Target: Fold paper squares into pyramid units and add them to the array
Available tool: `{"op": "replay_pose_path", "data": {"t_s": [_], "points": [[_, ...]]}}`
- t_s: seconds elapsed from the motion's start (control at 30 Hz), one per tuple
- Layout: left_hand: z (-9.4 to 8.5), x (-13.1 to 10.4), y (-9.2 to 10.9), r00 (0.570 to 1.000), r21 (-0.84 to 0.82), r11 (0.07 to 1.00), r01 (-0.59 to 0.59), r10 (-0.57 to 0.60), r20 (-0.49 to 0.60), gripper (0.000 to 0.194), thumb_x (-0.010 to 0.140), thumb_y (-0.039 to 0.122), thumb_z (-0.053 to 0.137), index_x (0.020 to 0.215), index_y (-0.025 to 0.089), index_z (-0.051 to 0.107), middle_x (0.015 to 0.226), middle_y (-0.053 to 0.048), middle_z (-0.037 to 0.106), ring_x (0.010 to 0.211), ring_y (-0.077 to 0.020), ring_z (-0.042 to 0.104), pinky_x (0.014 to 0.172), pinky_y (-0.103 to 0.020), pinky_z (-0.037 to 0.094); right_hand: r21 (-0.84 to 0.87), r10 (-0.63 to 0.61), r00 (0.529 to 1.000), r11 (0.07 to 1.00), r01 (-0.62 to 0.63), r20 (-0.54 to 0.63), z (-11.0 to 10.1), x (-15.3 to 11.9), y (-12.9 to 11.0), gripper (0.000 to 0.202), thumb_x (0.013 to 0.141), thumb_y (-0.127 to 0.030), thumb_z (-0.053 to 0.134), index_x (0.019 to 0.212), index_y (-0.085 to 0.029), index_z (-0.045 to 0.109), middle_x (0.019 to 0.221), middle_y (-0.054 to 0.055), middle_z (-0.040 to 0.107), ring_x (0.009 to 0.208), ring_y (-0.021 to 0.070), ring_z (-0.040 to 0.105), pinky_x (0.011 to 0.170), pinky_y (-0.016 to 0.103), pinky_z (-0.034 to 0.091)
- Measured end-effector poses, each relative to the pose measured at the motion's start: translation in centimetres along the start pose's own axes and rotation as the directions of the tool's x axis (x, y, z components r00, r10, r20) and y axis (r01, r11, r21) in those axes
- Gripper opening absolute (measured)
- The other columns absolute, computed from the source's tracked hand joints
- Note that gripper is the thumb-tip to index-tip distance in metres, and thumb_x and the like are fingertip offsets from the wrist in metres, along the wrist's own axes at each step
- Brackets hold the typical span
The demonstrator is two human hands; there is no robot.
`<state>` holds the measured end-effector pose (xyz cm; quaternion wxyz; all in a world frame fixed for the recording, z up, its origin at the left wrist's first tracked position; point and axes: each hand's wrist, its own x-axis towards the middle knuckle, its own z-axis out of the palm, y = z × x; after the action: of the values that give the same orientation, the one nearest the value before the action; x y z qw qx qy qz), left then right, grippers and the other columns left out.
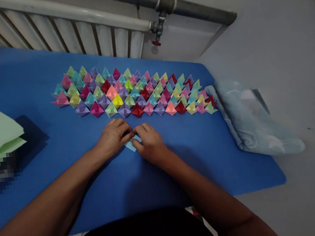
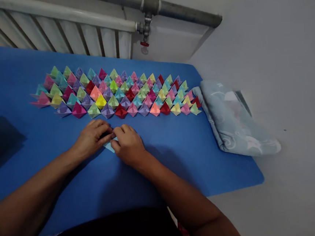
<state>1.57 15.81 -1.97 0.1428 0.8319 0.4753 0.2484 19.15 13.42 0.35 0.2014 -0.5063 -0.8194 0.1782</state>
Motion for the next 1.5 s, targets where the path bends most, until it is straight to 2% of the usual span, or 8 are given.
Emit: {"op": "replay_pose_path", "data": {"t_s": [0.1, 0.27, 0.43, 0.57, 0.67, 0.8, 1.0, 1.5], "points": [[0.2, 0.1, -0.2, 1.0, 0.019, 1.0, -0.017, 0.017, 0.013, 0.013, 0.09, 0.031, 0.06, 0.087, 0.02, 0.066, 0.09, -0.004, 0.061, 0.088, -0.0216, 0.055, 0.081, -0.037, 0.045, 0.085, -0.075, 0.997, 0.994, 0.075, -0.002, -0.1, -0.1, 0.8, 0.008, 0.089, -0.015, 0.056, 0.09, -0.018, 0.063, 0.09, 0.005, 0.065, 0.085, 0.0179, 0.056, 0.082, 0.03, 0.042], [-0.2, 0.2, 0.1, 1.0, 0.013, 1.0, -0.012, 0.012, -0.018, 0.012, 0.089, 0.028, 0.059, 0.094, 0.02, 0.065, 0.095, -0.005, 0.063, 0.092, -0.0223, 0.057, 0.082, -0.037, 0.046, 0.04, -0.259, 0.956, 0.966, 0.256, 0.138, -0.4, 0.1, 1.7, 0.013, 0.09, -0.014, 0.055, 0.093, -0.017, 0.067, 0.09, 0.006, 0.067, 0.086, 0.0185, 0.056, 0.085, 0.034, 0.039], [-1.8, -1.8, 2.2, 0.996, 0.014, 0.999, -0.048, 0.049, -0.078, 0.018, 0.096, 0.024, 0.047, 0.098, 0.02, 0.065, 0.093, -0.004, 0.07, 0.089, -0.0206, 0.062, 0.081, -0.036, 0.045, 0.012, -0.283, 0.932, 0.958, 0.288, 0.225, -1.1, 0.4, 1.8, 0.018, 0.092, -0.014, 0.054, 0.101, -0.016, 0.068, 0.095, 0.008, 0.067, 0.089, 0.0194, 0.057, 0.086, 0.034, 0.04], [-2.2, -3.8, 3.6, 0.992, 0.109, 0.986, -0.123, 0.122, 0.013, 0.021, 0.095, 0.019, 0.045, 0.097, 0.02, 0.066, 0.089, -0.004, 0.073, 0.082, -0.021, 0.064, 0.077, -0.037, 0.043, 0.031, -0.293, 0.927, 0.955, 0.294, 0.234, -1.3, 0.2, 1.9, 0.023, 0.091, -0.01, 0.052, 0.105, -0.017, 0.068, 0.098, 0.009, 0.068, 0.092, 0.0208, 0.056, 0.087, 0.036, 0.04], [-2.0, -4.4, 3.9, 0.986, 0.167, 0.971, -0.17, 0.168, 0.024, 0.022, 0.095, 0.017, 0.044, 0.098, 0.018, 0.066, 0.092, -0.007, 0.074, 0.082, -0.0216, 0.065, 0.078, -0.038, 0.044, 0.077, -0.321, 0.928, 0.947, 0.312, 0.188, -1.3, -0.2, 2.3, 0.027, 0.089, -0.007, 0.05, 0.109, -0.017, 0.066, 0.102, 0.009, 0.068, 0.095, 0.0208, 0.057, 0.089, 0.037, 0.041], [-2.1, -4.3, 3.5, 0.981, 0.163, 0.967, -0.196, 0.196, 0.016, 0.022, 0.094, 0.017, 0.045, 0.105, 0.017, 0.065, 0.101, -0.009, 0.074, 0.085, -0.0218, 0.066, 0.082, -0.039, 0.044, 0.12, -0.352, 0.924, 0.934, 0.336, 0.149, -1.6, -0.9, 2.9, 0.031, 0.086, -0.005, 0.049, 0.112, -0.014, 0.063, 0.107, 0.01, 0.069, 0.098, 0.0211, 0.058, 0.092, 0.037, 0.042], [-2.4, -3.9, 2.3, 0.985, 0.102, 0.98, -0.17, 0.166, 0.043, 0.027, 0.093, 0.028, 0.051, 0.112, 0.015, 0.066, 0.121, -0.014, 0.068, 0.106, -0.0272, 0.064, 0.092, -0.044, 0.045, 0.144, -0.303, 0.935, 0.949, 0.279, 0.184, -2.5, -1.2, 3.0, 0.026, 0.086, -0.01, 0.052, 0.108, -0.017, 0.065, 0.109, 0.01, 0.065, 0.102, 0.0222, 0.055, 0.094, 0.038, 0.044], [-2.4, -3.5, 1.1, 0.983, 0.019, 0.987, -0.157, 0.154, 0.103, 0.028, 0.094, 0.038, 0.054, 0.114, 0.021, 0.065, 0.114, -0.009, 0.072, 0.103, -0.0259, 0.064, 0.094, -0.044, 0.045, 0.201, -0.339, 0.92, 0.932, 0.301, 0.197, -2.6, -0.9, 3.5, 0.024, 0.09, -0.019, 0.059, 0.113, -0.019, 0.062, 0.118, 0.01, 0.065, 0.1, 0.0219, 0.057, 0.092, 0.04, 0.044]]}}
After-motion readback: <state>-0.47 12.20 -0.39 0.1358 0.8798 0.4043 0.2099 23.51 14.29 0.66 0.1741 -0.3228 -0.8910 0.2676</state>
